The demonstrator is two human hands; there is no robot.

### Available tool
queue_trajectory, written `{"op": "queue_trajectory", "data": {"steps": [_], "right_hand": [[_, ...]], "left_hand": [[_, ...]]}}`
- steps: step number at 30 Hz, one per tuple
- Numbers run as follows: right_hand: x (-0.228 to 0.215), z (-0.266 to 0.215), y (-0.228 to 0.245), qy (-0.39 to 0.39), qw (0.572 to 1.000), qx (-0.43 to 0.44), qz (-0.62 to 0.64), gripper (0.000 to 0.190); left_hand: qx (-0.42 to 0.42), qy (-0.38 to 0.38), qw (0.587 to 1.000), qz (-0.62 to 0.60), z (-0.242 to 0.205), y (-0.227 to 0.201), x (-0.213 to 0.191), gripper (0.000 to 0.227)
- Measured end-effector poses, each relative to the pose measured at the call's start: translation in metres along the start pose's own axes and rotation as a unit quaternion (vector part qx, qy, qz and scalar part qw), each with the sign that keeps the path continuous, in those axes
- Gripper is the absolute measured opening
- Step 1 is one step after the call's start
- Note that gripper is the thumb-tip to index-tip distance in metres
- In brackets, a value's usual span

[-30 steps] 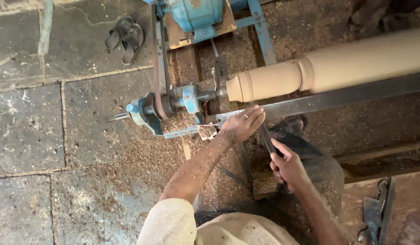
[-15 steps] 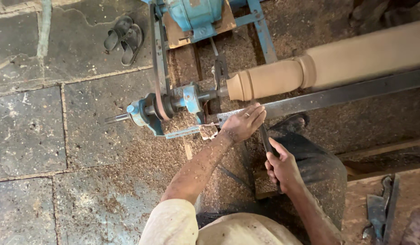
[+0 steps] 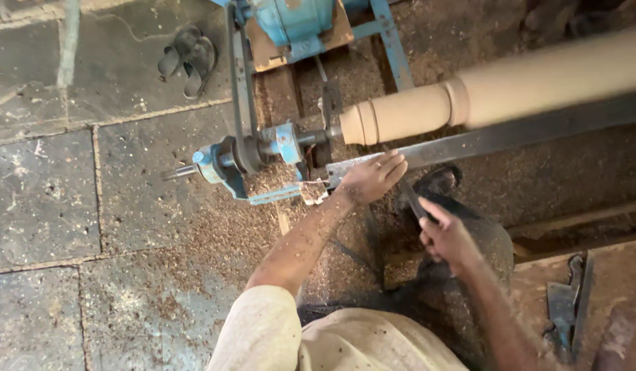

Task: The person uses a chisel to shape a cylindrical wooden piece mounted on a lathe. They create decorative grooves and contours along the wood's surface as it spins, producing wood shavings.

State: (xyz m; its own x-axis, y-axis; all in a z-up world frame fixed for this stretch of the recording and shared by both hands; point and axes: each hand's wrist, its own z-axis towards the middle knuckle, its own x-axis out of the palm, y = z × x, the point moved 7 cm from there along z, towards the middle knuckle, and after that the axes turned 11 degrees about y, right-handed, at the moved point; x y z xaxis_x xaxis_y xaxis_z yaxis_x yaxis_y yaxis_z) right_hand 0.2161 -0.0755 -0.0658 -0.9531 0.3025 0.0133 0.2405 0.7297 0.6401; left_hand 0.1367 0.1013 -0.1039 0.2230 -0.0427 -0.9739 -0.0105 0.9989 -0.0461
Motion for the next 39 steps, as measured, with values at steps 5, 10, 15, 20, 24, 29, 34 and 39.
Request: {"op": "queue_trajectory", "data": {"steps": [5,10,15,20,24,29,34,39], "right_hand": [[-0.029,0.006,0.019,0.05,0.999,0.015,-0.009,0.056],[-0.015,0.011,0.005,0.001,0.999,-0.006,0.043,0.054],[0.02,0.018,-0.021,-0.023,0.986,-0.035,0.163,0.053],[0.062,0.022,-0.024,-0.015,0.965,-0.07,0.254,0.056],[0.086,0.027,-0.023,-0.075,0.949,-0.103,0.289,0.058],[0.077,0.023,-0.023,-0.063,0.965,-0.097,0.236,0.059],[0.037,0.015,-0.02,-0.027,0.986,-0.076,0.146,0.058],[0.018,0.015,-0.014,0.005,0.991,-0.045,0.123,0.059]], "left_hand": [[-0.025,0.005,0.999,0.046,0.012,0.0,0.003,0.045],[-0.023,-0.02,0.998,0.051,0.012,0.001,0.003,0.038],[-0.007,-0.038,0.999,0.039,0.008,0.004,0.004,0.035],[-0.017,-0.057,0.998,-0.013,0.004,0.006,-0.007,0.038],[0.012,-0.042,0.999,0.001,0.011,0.003,-0.013,0.044],[-0.014,-0.06,0.998,-0.025,0.01,0.001,-0.013,0.038],[-0.012,-0.024,1.0,-0.006,0.015,0.002,0.004,0.041],[-0.02,0.016,1.0,-0.002,0.019,0.003,0.007,0.044]]}}
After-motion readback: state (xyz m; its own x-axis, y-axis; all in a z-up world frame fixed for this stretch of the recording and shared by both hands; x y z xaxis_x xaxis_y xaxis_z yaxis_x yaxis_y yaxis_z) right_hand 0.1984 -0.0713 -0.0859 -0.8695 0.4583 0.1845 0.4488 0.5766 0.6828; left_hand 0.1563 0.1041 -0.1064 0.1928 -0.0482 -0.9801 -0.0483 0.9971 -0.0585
